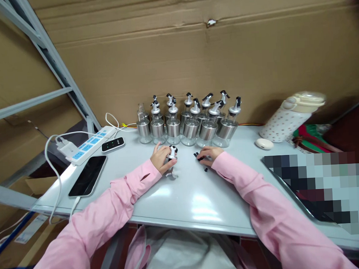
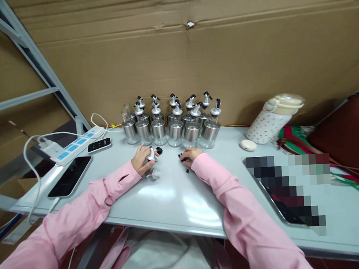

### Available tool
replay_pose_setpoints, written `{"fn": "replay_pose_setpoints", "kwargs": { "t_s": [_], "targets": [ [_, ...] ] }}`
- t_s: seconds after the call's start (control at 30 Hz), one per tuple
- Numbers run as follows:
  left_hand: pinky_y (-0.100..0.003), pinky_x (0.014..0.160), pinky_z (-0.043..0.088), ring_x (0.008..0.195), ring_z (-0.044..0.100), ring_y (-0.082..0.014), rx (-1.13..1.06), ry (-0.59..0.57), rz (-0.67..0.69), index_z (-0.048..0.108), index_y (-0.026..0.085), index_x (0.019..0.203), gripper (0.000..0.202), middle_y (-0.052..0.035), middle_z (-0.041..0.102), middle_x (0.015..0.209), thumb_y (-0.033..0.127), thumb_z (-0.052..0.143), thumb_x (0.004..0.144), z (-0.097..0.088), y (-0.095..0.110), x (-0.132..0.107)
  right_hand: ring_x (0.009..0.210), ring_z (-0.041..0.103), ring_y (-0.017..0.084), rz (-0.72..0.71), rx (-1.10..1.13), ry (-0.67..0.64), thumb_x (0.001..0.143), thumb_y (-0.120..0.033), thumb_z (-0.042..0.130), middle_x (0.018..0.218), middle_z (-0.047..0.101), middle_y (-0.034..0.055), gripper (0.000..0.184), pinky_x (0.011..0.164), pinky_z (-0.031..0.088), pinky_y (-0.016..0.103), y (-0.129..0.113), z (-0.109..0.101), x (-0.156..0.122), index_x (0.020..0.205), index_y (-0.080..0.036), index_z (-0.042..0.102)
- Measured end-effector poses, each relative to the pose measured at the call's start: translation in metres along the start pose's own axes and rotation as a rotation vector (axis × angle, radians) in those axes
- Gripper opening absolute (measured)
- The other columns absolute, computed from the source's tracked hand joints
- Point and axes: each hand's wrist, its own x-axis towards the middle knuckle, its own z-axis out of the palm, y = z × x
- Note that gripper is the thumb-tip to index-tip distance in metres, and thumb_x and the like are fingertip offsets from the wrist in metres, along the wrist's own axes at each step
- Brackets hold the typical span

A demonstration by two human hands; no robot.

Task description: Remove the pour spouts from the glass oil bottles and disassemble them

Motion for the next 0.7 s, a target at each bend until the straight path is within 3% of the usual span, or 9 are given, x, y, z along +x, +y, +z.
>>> {"fn": "replay_pose_setpoints", "kwargs": {
  "t_s": [0.2,0.3,0.47,0.57,0.7],
  "targets": [
    [-0.046,0.109,0.009,0.095,0.054,-0.0188,0.008,-0.013,0.009,0.048,0.018,0.083,0.036,-0.0056,0.063,0.093,0.048,0.029,0.087,-0.001,0.001,0.0,0.064,0.061,0.014,-0.046,0.022,0.008,0.07,-0.02,0.059,0.076,0.066,0.0041,0.011,0.065,0.049,0.024,-0.001,0.001,0.0,0.073,-0.02,0.07],
    [-0.046,0.107,0.015,0.094,0.054,-0.0193,0.013,0.008,0.042,0.048,0.017,0.083,0.044,-0.007,0.062,0.091,0.053,0.024,0.088,-0.001,0.002,0.001,0.062,0.06,0.014,-0.036,0.02,0.086,0.073,-0.023,0.058,0.071,0.065,0.0048,0.012,0.062,0.049,0.025,-0.006,-0.002,0.001,0.072,-0.018,0.069],
    [-0.036,0.084,0.038,0.081,0.051,-0.0196,0.095,-0.046,0.18,0.049,0.016,0.073,0.061,-0.0078,0.056,0.075,0.061,0.01,0.086,-0.005,0.01,0.002,0.072,0.061,0.014,-0.125,0.214,0.215,0.083,-0.032,0.048,0.077,0.066,0.0063,0.026,0.066,0.048,0.025,-0.04,-0.014,0.008,0.089,-0.017,0.068],
    [-0.034,0.077,0.037,0.075,0.048,-0.0183,0.151,-0.103,0.293,0.049,0.016,0.07,0.063,-0.0059,0.055,0.069,0.06,0.007,0.087,-0.006,0.016,0.002,0.077,0.061,0.013,-0.174,0.364,0.177,0.086,-0.035,0.043,0.087,0.067,0.0061,0.03,0.065,0.048,0.023,-0.066,-0.017,0.01,0.099,-0.019,0.065],
    [-0.035,0.076,0.036,0.072,0.048,-0.0182,0.249,-0.062,0.395,0.053,0.017,0.07,0.059,-0.0052,0.056,0.067,0.061,0.017,0.085,-0.001,0.018,0.002,0.068,0.059,0.011,-0.234,0.391,0.121,0.085,-0.036,0.047,0.077,0.067,0.005,0.027,0.063,0.046,0.022,-0.08,-0.017,0.009,0.085,-0.018,0.067]
  ]
}}
